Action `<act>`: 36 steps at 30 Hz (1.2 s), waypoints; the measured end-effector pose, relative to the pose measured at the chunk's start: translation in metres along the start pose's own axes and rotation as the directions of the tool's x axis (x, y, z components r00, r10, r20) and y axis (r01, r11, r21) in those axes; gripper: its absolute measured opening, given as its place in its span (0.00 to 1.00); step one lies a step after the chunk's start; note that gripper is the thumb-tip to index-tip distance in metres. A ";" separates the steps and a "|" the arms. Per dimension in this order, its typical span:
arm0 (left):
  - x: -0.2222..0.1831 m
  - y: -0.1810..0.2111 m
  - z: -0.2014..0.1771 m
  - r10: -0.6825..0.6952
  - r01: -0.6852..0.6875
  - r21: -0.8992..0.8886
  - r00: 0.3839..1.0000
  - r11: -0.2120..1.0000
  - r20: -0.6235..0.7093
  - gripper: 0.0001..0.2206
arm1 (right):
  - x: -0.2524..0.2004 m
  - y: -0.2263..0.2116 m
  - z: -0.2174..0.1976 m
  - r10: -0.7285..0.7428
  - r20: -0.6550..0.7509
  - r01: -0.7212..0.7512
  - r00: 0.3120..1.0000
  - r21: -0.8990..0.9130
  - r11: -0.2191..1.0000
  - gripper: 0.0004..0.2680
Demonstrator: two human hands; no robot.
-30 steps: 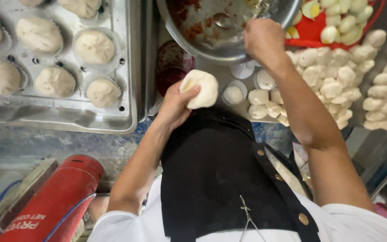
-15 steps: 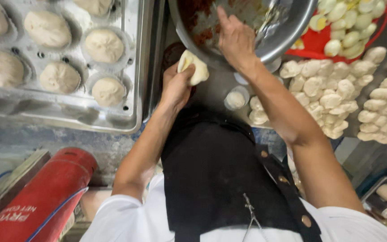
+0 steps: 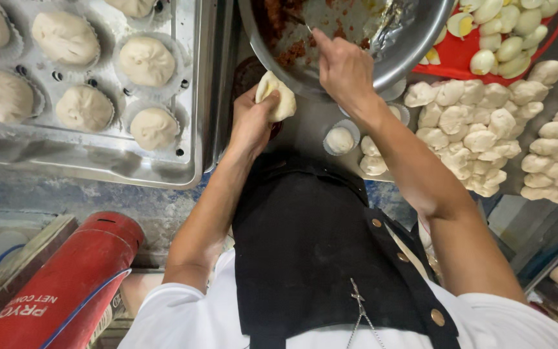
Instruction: The person flattens a piece of dough by hand, adds a spoonful of meat filling and a slice of boiled egg, and then pleats the edges of the dough to seal it into a ball before placing it onto a steamer tray.
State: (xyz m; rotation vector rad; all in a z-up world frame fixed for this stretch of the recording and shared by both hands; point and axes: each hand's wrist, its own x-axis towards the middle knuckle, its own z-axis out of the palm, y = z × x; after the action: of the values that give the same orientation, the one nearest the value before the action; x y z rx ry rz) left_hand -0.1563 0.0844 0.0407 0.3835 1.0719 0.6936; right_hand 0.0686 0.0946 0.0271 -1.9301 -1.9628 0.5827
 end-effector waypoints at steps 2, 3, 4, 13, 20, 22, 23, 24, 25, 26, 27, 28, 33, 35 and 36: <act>-0.001 0.003 0.001 0.019 -0.019 -0.001 1.000 1.000 0.018 0.16 | -0.008 -0.005 -0.009 -0.075 -0.067 0.069 0.995 -0.093 0.993 0.14; -0.002 0.005 0.002 0.003 -0.003 0.016 1.000 1.000 0.009 0.16 | -0.008 -0.003 -0.012 -0.038 -0.039 0.034 0.999 -0.090 0.995 0.14; -0.005 0.008 0.001 -0.013 0.013 0.033 1.000 0.999 0.000 0.16 | -0.007 0.002 -0.017 -0.001 -0.011 0.000 1.000 -0.087 0.996 0.14; -0.007 0.012 0.002 -0.007 0.008 0.058 1.000 0.998 -0.017 0.17 | 0.000 0.018 0.015 -0.095 -0.067 0.086 0.993 -0.127 0.988 0.14; -0.004 0.009 0.000 0.001 0.000 0.047 1.000 0.999 -0.019 0.16 | 0.001 0.022 0.025 -0.101 0.040 0.107 0.994 -0.259 0.960 0.17; 0.000 0.008 0.001 0.019 -0.018 0.046 1.000 0.999 -0.016 0.16 | 0.005 0.019 0.036 -0.067 0.151 0.117 0.986 -0.359 0.926 0.21; -0.001 0.006 0.001 0.024 -0.023 0.046 1.000 0.999 -0.013 0.16 | 0.005 0.017 0.042 -0.042 0.205 0.124 0.978 -0.405 0.906 0.23; -0.002 0.004 -0.001 0.028 -0.026 0.080 0.999 0.996 -0.020 0.15 | 0.006 0.018 0.046 -0.003 0.210 0.083 0.978 -0.373 0.924 0.23; 0.000 0.005 -0.003 0.039 -0.037 0.114 0.999 0.993 -0.021 0.15 | 0.010 0.022 0.048 0.034 0.208 0.041 0.978 -0.344 0.938 0.24; 0.003 0.005 -0.004 0.051 -0.047 0.148 0.998 0.988 -0.021 0.15 | 0.013 0.027 0.049 0.070 0.207 -0.001 0.976 -0.314 0.949 0.24; 0.004 0.004 -0.004 0.065 -0.063 0.143 0.998 0.988 -0.008 0.15 | 0.019 0.036 0.045 -0.007 0.214 0.026 0.977 -0.083 0.996 0.20; 0.006 0.003 -0.005 0.078 -0.079 0.139 0.997 0.987 0.006 0.15 | 0.027 0.047 0.035 -0.085 0.204 0.054 0.975 0.152 0.987 0.17; 0.003 0.003 -0.006 0.093 -0.089 0.216 0.996 0.972 -0.010 0.15 | 0.016 0.016 -0.011 0.079 0.340 -0.235 0.937 0.447 0.863 0.12; 0.000 0.009 -0.008 0.051 -0.046 0.225 0.999 0.973 -0.017 0.15 | 0.014 0.007 -0.036 0.167 0.446 -0.358 0.879 0.387 0.850 0.13; -0.002 0.012 -0.009 0.065 -0.061 0.220 0.998 0.973 -0.011 0.15 | 0.011 0.005 -0.046 0.164 0.419 -0.322 0.893 0.341 0.883 0.13</act>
State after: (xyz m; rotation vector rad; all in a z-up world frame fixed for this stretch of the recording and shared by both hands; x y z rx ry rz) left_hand -0.1690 0.0912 0.0450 0.6051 1.1621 0.6371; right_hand 0.0954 0.1080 0.0637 -1.9082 -1.6150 1.4095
